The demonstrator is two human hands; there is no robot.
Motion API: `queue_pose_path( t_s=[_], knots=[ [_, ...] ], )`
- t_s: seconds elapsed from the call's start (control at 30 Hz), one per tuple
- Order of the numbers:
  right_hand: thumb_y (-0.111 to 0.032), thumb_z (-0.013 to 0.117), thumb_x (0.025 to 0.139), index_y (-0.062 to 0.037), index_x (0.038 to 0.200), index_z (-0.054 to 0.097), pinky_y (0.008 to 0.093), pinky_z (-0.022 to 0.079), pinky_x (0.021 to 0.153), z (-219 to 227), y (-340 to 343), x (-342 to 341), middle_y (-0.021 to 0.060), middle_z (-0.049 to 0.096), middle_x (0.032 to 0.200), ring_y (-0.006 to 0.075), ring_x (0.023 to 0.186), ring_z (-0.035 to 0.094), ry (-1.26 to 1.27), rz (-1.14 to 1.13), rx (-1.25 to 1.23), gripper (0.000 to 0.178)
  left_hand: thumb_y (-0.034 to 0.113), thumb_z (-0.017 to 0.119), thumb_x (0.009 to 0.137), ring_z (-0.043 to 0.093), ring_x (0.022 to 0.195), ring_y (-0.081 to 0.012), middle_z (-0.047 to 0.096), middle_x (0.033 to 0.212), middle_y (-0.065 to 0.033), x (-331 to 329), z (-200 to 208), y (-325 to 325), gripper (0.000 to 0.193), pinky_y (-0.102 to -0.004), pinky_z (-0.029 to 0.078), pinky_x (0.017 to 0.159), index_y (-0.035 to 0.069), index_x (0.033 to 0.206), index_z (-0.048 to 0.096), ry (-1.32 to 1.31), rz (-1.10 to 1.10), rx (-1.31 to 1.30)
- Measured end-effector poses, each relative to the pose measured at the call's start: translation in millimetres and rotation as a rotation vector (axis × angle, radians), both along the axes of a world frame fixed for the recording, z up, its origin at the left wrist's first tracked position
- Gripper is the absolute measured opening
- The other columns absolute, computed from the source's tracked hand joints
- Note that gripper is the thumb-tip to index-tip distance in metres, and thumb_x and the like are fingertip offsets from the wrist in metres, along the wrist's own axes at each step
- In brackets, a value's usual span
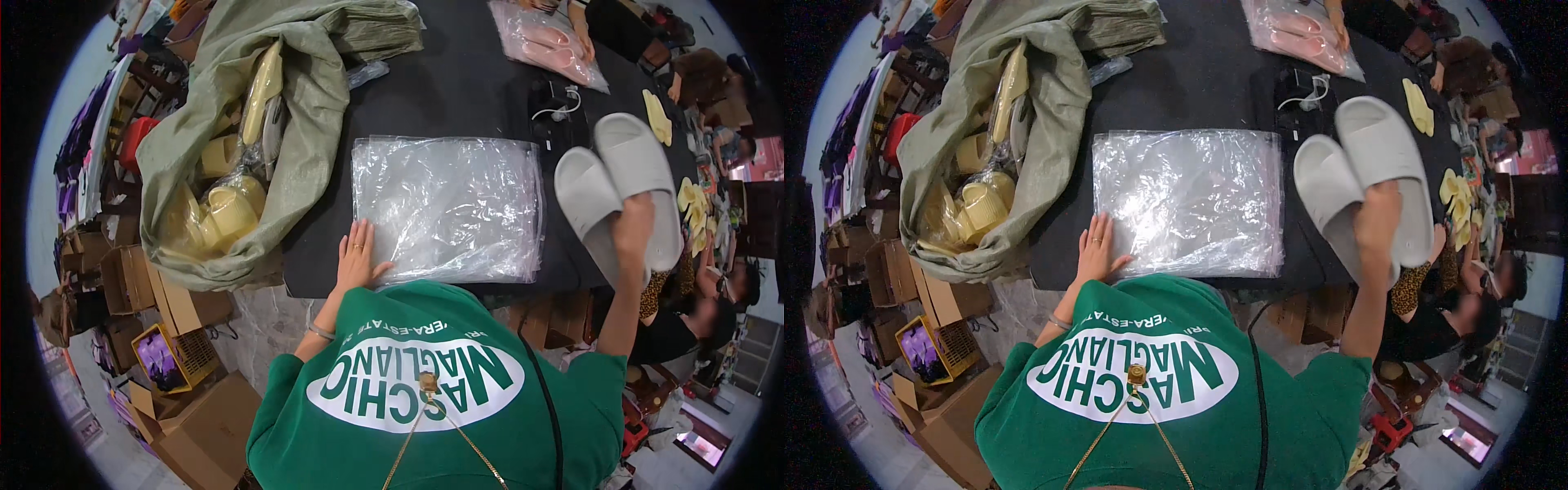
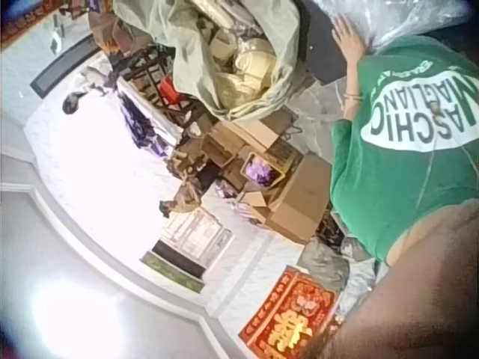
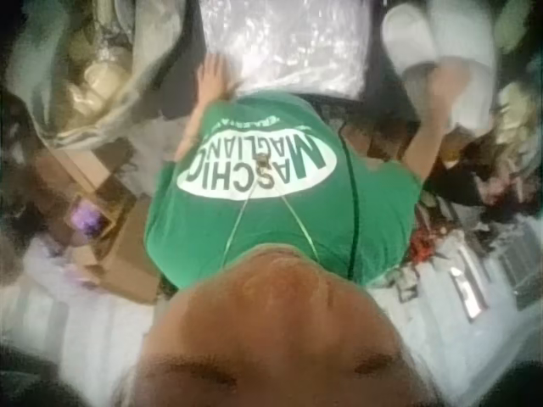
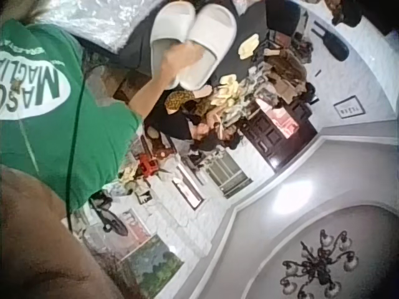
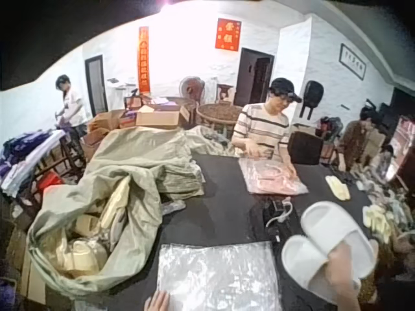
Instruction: The person packs pairs of yellow, white, and black plastic slippers into clear plastic bags. They retrieve slippers from a large green sack, place them into bags, and seal them on a table. The person works alongside others in a busy room filled with boxes and packing materials.
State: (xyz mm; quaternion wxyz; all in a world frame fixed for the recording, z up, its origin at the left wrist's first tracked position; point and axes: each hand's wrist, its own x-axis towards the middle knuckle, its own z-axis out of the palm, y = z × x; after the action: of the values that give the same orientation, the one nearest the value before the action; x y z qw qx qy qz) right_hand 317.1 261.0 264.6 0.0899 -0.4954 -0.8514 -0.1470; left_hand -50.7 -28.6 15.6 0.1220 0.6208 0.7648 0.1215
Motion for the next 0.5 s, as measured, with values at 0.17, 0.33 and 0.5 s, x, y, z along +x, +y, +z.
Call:
queue_pose_path(
  t_s=[0.17, 0.33, 0.5],
  knots=[
    [-0.024, 0.052, 0.089, 0.0037, 0.103, 0.061, 0.0372, 0.045, 0.08, 12.3, -9.7, -13.4, 0.0183, 0.061, 0.099, 0.0287, 0.092, 0.059, 0.318, 0.107, 0.085, 0.032, 0.051, 0.057, 0.082, 0.021, 0.139, -0.0251, 0.024, 0.15, -0.0096, 1.0, -4.9, 12.2, 0.08, -0.0413, 0.024, 0.108, 0.007, 0.142, 0.028, 0.025, -0.121, 0.084],
    [-0.007, 0.062, 0.071, 0.0014, 0.082, 0.065, 0.0411, 0.047, 0.068, -28.8, -49.7, -128.5, 0.0204, 0.063, 0.079, 0.0363, 0.076, 0.061, 0.84, 0.205, -0.366, 0.014, 0.055, 0.055, 0.082, 0.019, 0.139, -0.0281, 0.024, 0.149, -0.0115, 9.1, 3.5, 36.2, 0.081, -0.0433, 0.019, 0.11, 0.006, 0.141, 0.03, -0.059, -0.164, 0.066],
    [-0.008, 0.061, 0.066, 0.0066, 0.084, 0.064, 0.0471, 0.048, 0.078, -142.2, -76.3, -211.1, 0.0282, 0.058, 0.096, 0.0434, 0.083, 0.059, 0.546, 0.174, -0.6, 0.024, 0.065, 0.059, 0.073, 0.013, 0.139, -0.0377, 0.022, 0.149, -0.0173, 16.3, -3.3, 44.4, 0.095, -0.0492, 0.012, 0.111, 0.006, 0.141, 0.03, -0.018, -0.126, -0.081]
  ],
)
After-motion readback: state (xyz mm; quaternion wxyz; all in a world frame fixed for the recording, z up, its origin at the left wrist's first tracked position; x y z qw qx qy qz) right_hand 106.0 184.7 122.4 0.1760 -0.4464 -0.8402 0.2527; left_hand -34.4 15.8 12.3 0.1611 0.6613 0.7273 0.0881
